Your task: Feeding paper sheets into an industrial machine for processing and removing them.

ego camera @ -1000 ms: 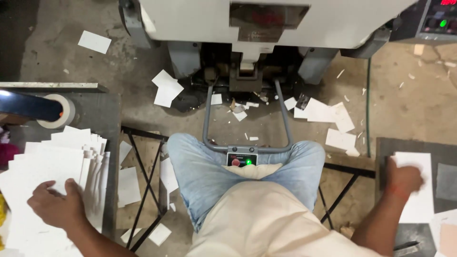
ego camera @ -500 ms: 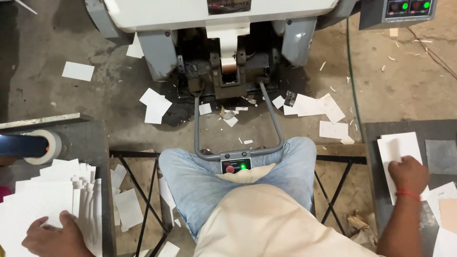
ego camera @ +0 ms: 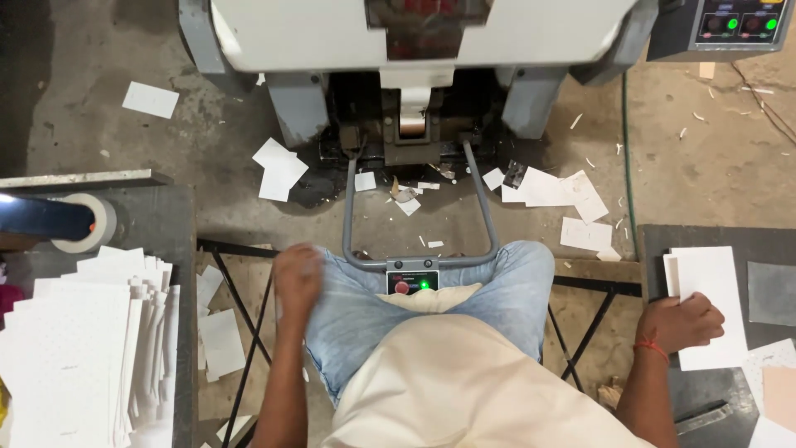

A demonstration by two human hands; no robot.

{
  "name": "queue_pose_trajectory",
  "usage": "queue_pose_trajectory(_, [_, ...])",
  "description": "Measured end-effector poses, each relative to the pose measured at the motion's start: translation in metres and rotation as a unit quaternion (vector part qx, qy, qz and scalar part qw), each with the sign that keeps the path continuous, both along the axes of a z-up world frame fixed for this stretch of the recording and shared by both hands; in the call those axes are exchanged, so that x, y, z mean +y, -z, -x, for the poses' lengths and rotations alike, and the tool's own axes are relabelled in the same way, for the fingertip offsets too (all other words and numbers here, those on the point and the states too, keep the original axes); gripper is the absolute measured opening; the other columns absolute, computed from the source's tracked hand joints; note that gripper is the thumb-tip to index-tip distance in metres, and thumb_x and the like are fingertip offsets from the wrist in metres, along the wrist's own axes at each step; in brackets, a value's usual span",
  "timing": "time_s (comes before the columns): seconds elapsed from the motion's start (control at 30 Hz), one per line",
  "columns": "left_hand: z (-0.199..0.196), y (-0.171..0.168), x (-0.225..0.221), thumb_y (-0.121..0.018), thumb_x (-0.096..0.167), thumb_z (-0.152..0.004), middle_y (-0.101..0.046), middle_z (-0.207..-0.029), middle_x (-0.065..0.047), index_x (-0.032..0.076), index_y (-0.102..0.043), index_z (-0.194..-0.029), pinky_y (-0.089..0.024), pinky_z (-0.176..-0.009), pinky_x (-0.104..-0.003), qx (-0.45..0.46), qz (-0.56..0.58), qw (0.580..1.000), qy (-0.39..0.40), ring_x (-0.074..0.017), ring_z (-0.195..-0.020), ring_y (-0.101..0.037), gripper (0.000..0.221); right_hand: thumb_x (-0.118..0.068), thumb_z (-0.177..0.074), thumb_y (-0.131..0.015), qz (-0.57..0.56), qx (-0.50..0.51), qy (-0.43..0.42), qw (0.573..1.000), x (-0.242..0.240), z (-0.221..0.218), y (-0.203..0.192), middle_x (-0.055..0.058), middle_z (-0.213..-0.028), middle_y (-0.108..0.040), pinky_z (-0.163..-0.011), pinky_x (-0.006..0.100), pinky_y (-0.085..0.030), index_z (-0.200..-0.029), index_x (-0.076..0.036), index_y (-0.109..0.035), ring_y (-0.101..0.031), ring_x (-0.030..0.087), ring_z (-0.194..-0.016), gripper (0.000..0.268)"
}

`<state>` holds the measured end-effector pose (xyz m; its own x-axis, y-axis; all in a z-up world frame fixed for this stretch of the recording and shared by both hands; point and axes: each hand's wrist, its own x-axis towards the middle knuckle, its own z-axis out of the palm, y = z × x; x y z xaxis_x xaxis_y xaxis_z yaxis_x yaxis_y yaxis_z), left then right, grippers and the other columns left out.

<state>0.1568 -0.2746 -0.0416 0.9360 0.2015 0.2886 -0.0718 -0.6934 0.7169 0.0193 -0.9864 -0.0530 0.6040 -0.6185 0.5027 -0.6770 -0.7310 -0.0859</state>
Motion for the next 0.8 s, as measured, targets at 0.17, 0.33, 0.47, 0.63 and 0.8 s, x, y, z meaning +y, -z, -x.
queue_pose_trajectory(0.17, [-0.058,-0.077,-0.101,-0.070,0.017,-0.093,-0.073,-0.110,-0.013,0.006,-0.074,-0.100,-0.048,-0.102,-0.045,-0.073,0.025,0.959,0.271,-0.0333,-0.113,-0.065,0.013,-0.002,-0.090,-0.063,-0.004,0.006,-0.004,1.000,0.004,0.000,-0.014,0.026,-0.120,-0.054,-0.092,0.057,-0.041,-0.105,0.002,-0.065,-0.050,0.045,-0.115,0.016])
queue_pose_trajectory(0.33, [-0.163,-0.156,-0.117,-0.070,0.021,-0.099,-0.074,-0.105,-0.012,0.005,-0.074,-0.099,-0.056,-0.091,-0.040,-0.111,0.081,0.959,0.247,-0.0273,-0.102,-0.070,0.016,-0.007,-0.094,-0.064,0.005,0.019,-0.036,0.999,-0.010,0.012,-0.007,0.029,-0.114,-0.057,-0.098,0.058,-0.043,-0.101,0.008,-0.060,-0.054,0.048,-0.114,0.018])
queue_pose_trajectory(0.47, [-0.267,-0.115,-0.107,-0.067,0.023,-0.100,-0.078,-0.097,-0.014,0.002,-0.075,-0.101,-0.057,-0.083,-0.039,-0.040,0.270,0.948,0.167,-0.0271,-0.092,-0.072,0.022,-0.008,-0.093,-0.064,0.005,0.049,-0.036,0.998,-0.007,0.013,-0.016,0.029,-0.106,-0.062,-0.097,0.057,-0.044,-0.096,0.011,-0.059,-0.057,0.048,-0.109,0.019])
queue_pose_trajectory(0.63, [-0.297,-0.018,-0.120,-0.076,0.030,-0.087,-0.074,-0.097,-0.017,0.002,-0.074,-0.100,-0.056,-0.081,-0.044,0.091,0.042,0.995,-0.019,-0.0339,-0.092,-0.072,0.030,0.001,-0.086,-0.058,-0.015,0.091,-0.033,0.995,-0.004,0.014,-0.037,0.028,-0.098,-0.064,-0.093,0.052,-0.050,-0.086,0.009,-0.059,-0.062,0.046,-0.097,0.009])
queue_pose_trajectory(0.8, [-0.263,-0.065,-0.161,-0.091,0.041,-0.058,-0.066,-0.108,-0.023,0.005,-0.072,-0.104,-0.049,-0.077,-0.059,0.143,-0.112,0.967,-0.177,-0.0447,-0.101,-0.063,0.061,0.003,-0.079,-0.058,-0.068,0.111,-0.076,0.989,-0.062,0.018,-0.043,0.026,-0.094,-0.068,-0.075,0.048,-0.053,-0.090,0.003,-0.066,-0.066,0.041,-0.083,0.014])
